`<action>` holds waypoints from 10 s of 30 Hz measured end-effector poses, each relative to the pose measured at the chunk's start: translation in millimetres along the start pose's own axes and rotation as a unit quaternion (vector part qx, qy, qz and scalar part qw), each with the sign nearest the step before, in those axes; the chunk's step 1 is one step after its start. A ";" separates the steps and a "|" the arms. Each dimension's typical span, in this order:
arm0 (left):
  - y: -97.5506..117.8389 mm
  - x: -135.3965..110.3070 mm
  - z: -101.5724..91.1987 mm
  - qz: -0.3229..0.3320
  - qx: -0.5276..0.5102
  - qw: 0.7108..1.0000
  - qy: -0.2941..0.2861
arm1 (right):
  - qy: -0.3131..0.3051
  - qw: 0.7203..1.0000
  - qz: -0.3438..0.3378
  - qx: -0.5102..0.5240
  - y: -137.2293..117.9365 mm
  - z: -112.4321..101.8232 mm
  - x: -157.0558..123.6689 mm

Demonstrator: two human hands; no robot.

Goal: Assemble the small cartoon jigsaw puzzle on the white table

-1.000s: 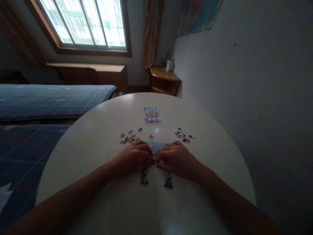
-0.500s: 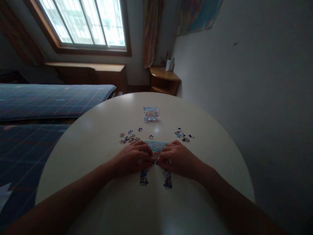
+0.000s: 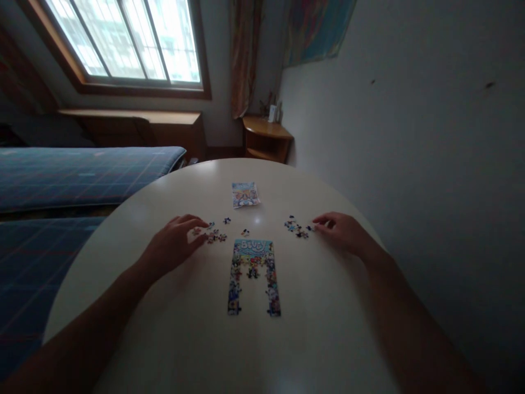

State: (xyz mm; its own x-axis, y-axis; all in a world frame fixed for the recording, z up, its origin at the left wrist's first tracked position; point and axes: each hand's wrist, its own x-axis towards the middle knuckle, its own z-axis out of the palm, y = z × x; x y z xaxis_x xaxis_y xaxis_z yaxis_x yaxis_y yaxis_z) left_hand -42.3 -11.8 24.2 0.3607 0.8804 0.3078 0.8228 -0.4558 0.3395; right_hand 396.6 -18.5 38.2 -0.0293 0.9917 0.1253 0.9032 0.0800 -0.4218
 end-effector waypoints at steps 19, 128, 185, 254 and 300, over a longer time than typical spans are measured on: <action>14.7 5.6 -6.7 -0.161 0.074 0.980 -0.090 | -0.025 0.999 -0.004 0.026 -1.2 12.6 -1.5; 80.7 -12.8 38.1 0.150 -0.152 0.974 -0.077 | -0.114 0.915 -0.386 -0.025 -127.1 45.3 -47.8; 80.4 -14.1 30.8 0.177 -0.145 0.965 -0.130 | -0.127 0.899 -0.419 -0.019 -122.4 54.2 -45.5; 39.3 7.8 38.0 0.188 0.019 0.973 -0.129 | -0.047 0.990 -0.128 0.023 5.3 4.7 5.2; 64.2 -6.9 25.8 0.248 -0.072 0.958 -0.128 | -0.139 0.946 -0.085 0.281 -83.1 35.1 -16.0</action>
State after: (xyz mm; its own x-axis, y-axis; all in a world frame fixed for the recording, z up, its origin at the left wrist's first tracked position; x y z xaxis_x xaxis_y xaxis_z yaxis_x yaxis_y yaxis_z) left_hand 19.3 -43.8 20.9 0.8023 0.5465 0.2403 0.4605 -0.8226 0.3335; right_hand 307.0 -37.4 39.7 -0.3350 0.9419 0.0255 0.5079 0.2033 -0.8371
